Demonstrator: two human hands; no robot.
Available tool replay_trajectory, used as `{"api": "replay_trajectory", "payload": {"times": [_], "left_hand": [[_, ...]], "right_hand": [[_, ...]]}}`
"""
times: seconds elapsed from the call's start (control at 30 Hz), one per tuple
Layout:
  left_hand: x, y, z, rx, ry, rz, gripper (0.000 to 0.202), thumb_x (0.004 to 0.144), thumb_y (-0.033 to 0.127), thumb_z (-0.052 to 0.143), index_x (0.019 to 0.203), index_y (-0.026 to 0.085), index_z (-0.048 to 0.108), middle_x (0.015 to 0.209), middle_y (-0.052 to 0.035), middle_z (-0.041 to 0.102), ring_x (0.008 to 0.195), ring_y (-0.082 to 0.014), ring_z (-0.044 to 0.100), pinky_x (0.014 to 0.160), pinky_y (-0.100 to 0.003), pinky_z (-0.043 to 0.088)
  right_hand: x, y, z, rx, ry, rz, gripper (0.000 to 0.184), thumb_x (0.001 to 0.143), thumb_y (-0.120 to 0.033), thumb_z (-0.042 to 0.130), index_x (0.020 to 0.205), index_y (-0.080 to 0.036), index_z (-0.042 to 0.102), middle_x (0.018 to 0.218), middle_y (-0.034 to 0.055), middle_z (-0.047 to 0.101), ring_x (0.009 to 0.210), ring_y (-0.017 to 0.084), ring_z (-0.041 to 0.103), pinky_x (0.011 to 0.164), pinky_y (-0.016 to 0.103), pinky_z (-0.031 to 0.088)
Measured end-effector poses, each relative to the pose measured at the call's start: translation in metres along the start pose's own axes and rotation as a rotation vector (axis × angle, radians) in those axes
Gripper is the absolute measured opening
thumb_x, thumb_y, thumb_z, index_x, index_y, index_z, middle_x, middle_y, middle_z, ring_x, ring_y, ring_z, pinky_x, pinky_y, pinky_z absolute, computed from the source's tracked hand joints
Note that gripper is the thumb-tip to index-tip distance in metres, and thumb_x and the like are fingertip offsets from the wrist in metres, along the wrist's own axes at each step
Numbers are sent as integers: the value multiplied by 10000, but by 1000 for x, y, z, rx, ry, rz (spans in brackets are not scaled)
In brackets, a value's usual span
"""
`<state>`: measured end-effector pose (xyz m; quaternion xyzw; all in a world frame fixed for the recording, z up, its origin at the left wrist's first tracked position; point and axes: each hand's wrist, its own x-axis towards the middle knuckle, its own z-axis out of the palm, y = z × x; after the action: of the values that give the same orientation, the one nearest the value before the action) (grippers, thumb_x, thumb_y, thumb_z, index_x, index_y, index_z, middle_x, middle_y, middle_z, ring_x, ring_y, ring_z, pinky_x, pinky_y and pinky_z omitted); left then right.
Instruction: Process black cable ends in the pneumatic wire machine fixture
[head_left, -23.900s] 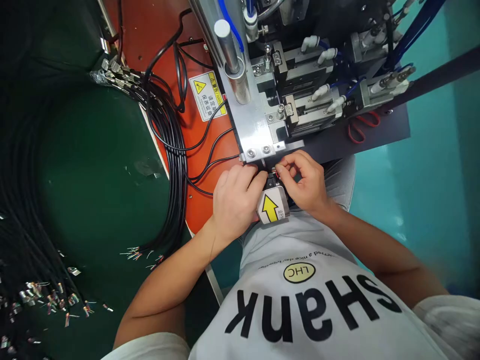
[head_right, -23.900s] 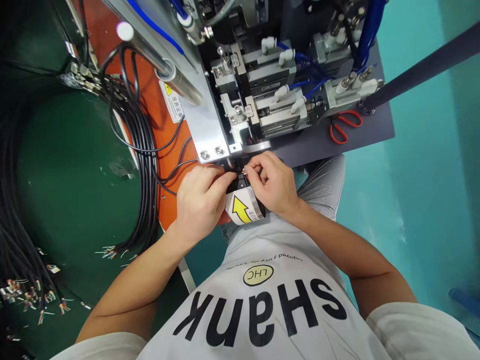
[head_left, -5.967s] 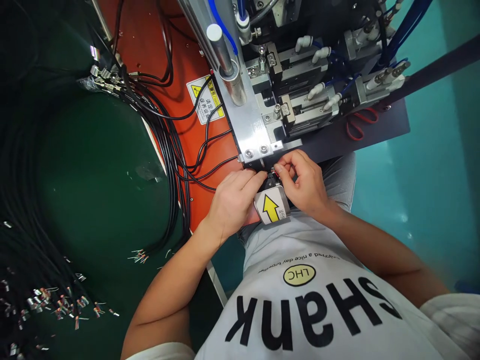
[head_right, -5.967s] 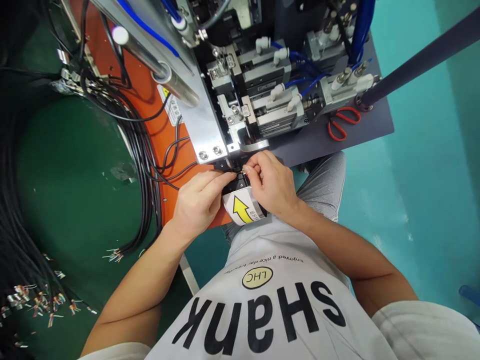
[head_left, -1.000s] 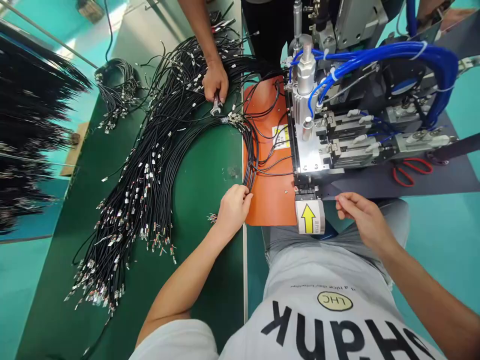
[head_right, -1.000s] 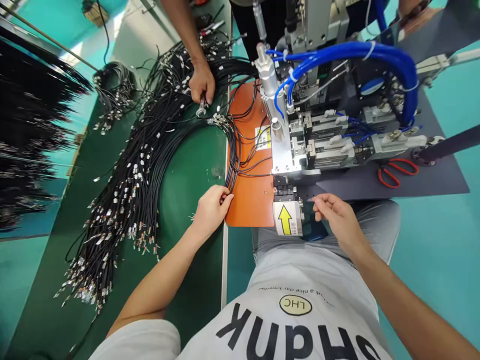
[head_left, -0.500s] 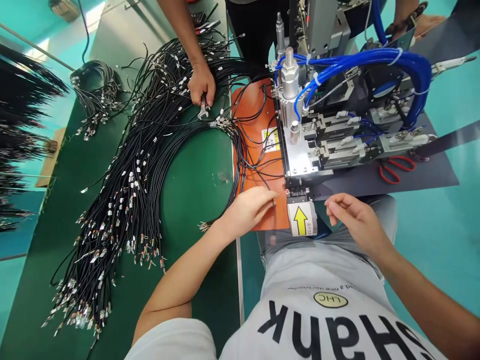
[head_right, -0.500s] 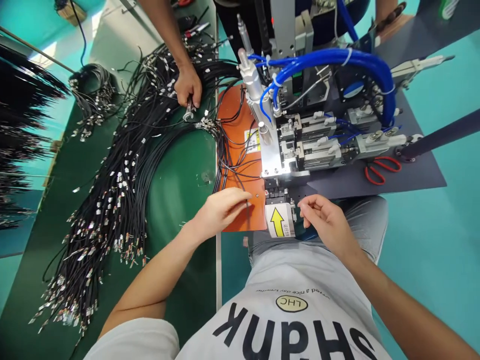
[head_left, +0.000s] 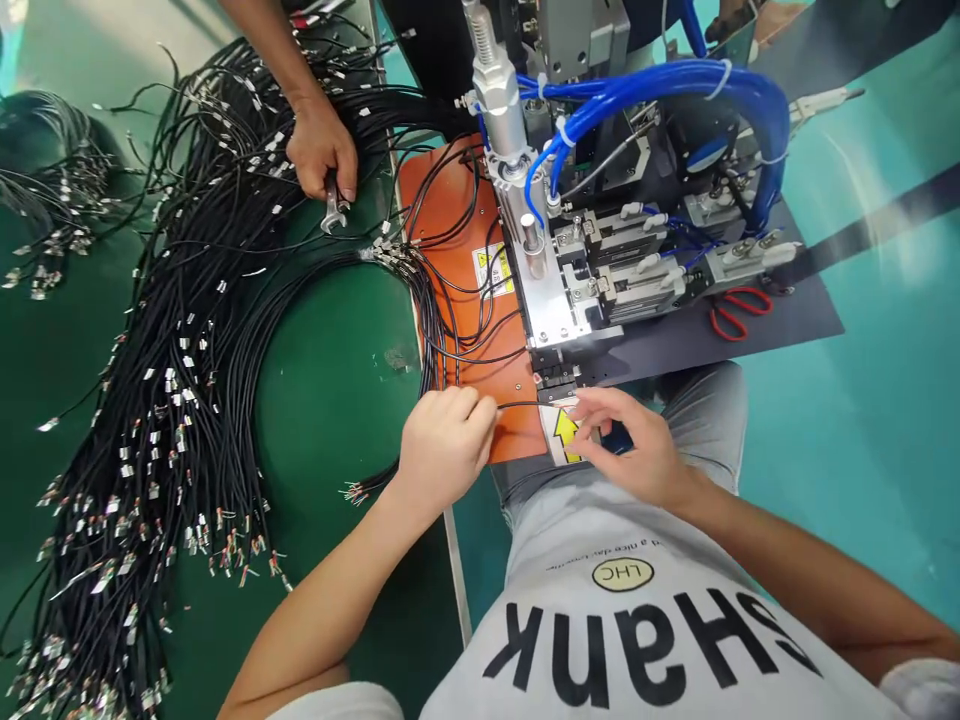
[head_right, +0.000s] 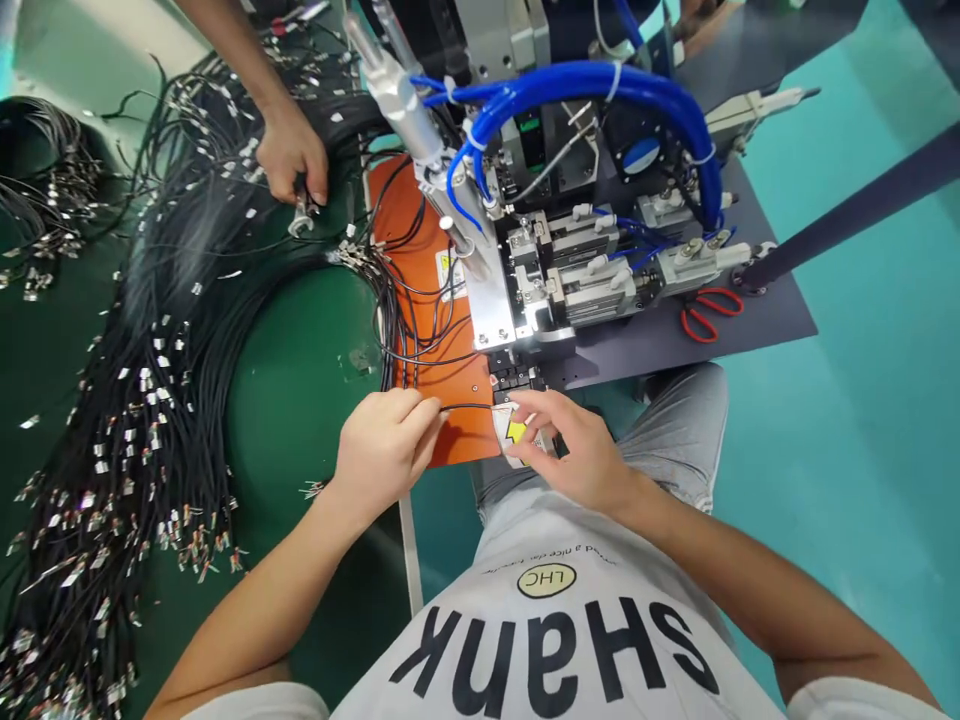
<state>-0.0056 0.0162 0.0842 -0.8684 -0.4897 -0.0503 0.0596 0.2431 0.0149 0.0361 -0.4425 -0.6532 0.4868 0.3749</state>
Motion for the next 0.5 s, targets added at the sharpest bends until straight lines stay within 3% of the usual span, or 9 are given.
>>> {"api": "replay_trajectory", "payload": {"times": [0.07,0.2,0.37,0.5], "left_hand": [[-8,-3,2,30,-20,-27,178,945,249,531,810,174,619,715,-42,547,683,-195,469,641,-350,342],[-6,4,6,-20,-47,-40,185,954,252,515,827,174,624,731,-51,571,710,-207,496,687,-362,367],[24,27,11,-463,-31,-43,278,973,286,519,1196,126,561,965,-104,669,897,-227,601,782,-355,452],[41,38,22,-841,22,-68,151,996,251,498,1025,168,621,896,-54,701,810,-156,637,766,-283,489]], "right_hand": [[4,-3,8,74,77,-18,412,834,-230,731,1223,-294,612,969,18,725,763,168,682,684,322,530],[17,-9,12,62,134,13,30,876,-232,688,893,-244,709,801,6,719,674,148,656,652,308,532],[23,-11,3,35,106,34,38,880,-245,689,848,-232,706,820,15,715,698,153,649,676,313,533],[23,-6,-9,130,146,88,61,910,-273,658,884,-229,692,838,13,691,707,136,617,649,281,505]]}}
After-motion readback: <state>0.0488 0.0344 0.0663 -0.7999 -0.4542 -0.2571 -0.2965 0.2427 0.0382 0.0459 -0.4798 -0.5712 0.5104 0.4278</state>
